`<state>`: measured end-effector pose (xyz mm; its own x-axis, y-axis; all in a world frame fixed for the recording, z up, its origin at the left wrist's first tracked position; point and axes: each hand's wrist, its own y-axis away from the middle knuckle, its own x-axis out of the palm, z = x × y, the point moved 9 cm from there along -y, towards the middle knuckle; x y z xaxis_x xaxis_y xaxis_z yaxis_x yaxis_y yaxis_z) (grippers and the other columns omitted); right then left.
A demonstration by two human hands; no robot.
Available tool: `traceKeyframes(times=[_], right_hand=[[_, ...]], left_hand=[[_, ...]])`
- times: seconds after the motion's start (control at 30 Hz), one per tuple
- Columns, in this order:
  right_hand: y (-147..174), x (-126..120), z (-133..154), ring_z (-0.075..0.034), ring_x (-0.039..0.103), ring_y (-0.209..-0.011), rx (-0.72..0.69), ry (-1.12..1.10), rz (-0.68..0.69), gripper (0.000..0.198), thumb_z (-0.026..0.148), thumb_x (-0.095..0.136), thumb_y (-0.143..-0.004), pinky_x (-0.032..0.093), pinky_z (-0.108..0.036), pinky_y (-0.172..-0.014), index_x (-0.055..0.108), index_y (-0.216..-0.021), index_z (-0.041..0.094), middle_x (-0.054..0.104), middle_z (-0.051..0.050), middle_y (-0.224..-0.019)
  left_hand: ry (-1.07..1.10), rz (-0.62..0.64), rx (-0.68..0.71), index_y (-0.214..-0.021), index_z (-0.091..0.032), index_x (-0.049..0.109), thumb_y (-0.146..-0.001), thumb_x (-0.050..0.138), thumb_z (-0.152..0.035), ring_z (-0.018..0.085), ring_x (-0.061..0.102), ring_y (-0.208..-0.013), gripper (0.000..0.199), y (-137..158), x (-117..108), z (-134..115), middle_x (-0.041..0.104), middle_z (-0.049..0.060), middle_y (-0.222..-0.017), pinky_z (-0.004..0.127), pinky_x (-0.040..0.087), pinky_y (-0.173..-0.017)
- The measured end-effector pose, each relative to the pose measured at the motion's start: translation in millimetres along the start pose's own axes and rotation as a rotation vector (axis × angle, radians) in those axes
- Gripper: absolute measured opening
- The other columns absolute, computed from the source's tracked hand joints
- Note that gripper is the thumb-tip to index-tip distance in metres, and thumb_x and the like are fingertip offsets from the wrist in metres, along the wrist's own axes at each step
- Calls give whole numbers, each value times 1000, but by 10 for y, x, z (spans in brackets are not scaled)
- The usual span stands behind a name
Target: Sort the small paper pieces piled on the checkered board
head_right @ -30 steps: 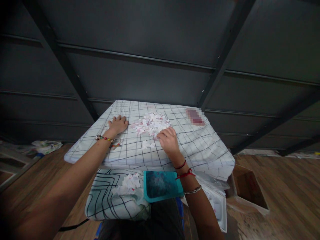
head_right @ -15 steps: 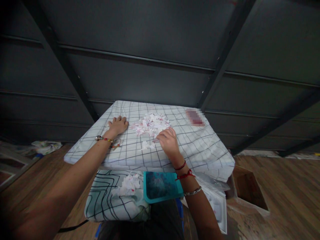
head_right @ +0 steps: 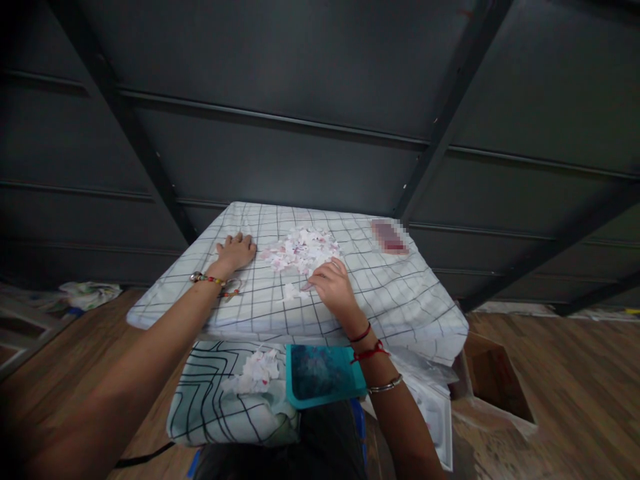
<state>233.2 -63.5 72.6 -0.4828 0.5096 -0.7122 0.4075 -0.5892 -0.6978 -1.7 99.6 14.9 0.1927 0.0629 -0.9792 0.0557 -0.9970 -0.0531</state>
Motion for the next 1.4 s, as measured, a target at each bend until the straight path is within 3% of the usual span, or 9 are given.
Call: traceKeyframes(times=[0.43, 0.67, 0.93, 1.07, 1.27, 1.4], right_hand=[[8, -40, -40, -15, 55, -83, 42, 44, -23, 23, 8, 52, -81, 31, -36, -100, 68, -74, 23, 64, 0, -79], [90, -96, -334, -18, 54, -83, 298, 118, -83, 28, 4, 48, -78, 33, -38, -95, 68, -73, 22, 64, -2, -78], [76, -83, -259, -16, 55, -80, 237, 85, -62, 28, 3, 46, -76, 32, -36, -95, 66, -66, 21, 63, -1, -73], [85, -72, -308, -18, 54, -82, 286, 147, -38, 24, 6, 49, -77, 33, -36, -91, 66, -70, 21, 64, -2, -75], [106, -191, -335, -18, 52, -79, 328, 128, -137, 24, 7, 47, -77, 33, -35, -85, 64, -66, 21, 64, -2, -75], [83, -92, -293, -18, 52, -77, 275, 104, -45, 25, 7, 47, -75, 32, -35, -85, 61, -60, 20, 62, -1, -68]], left_hand=[[-11, -15, 1, -136, -18, 40, -89, 19, -40, 37, 21, -136, 57, 1, -3, -3, 26, 12, -150, 62, 21, -103], [-4, -13, -4, -138, -18, 39, -88, 19, -41, 36, 20, -136, 58, -8, 1, 9, 26, 12, -150, 61, 21, -103], [-7, -10, 0, -137, -18, 39, -88, 19, -41, 37, 21, -136, 58, 2, -6, 0, 25, 13, -150, 61, 22, -103], [-15, -8, 1, -138, -18, 38, -88, 18, -40, 37, 21, -136, 58, -20, 10, 7, 25, 13, -150, 61, 22, -102], [-12, -5, 0, -138, -18, 38, -89, 18, -40, 36, 21, -136, 57, -16, 8, 10, 25, 13, -150, 61, 21, -103], [-10, -4, 10, -137, -18, 39, -89, 19, -42, 37, 20, -136, 57, -16, 14, 8, 25, 13, -150, 61, 22, -103]])
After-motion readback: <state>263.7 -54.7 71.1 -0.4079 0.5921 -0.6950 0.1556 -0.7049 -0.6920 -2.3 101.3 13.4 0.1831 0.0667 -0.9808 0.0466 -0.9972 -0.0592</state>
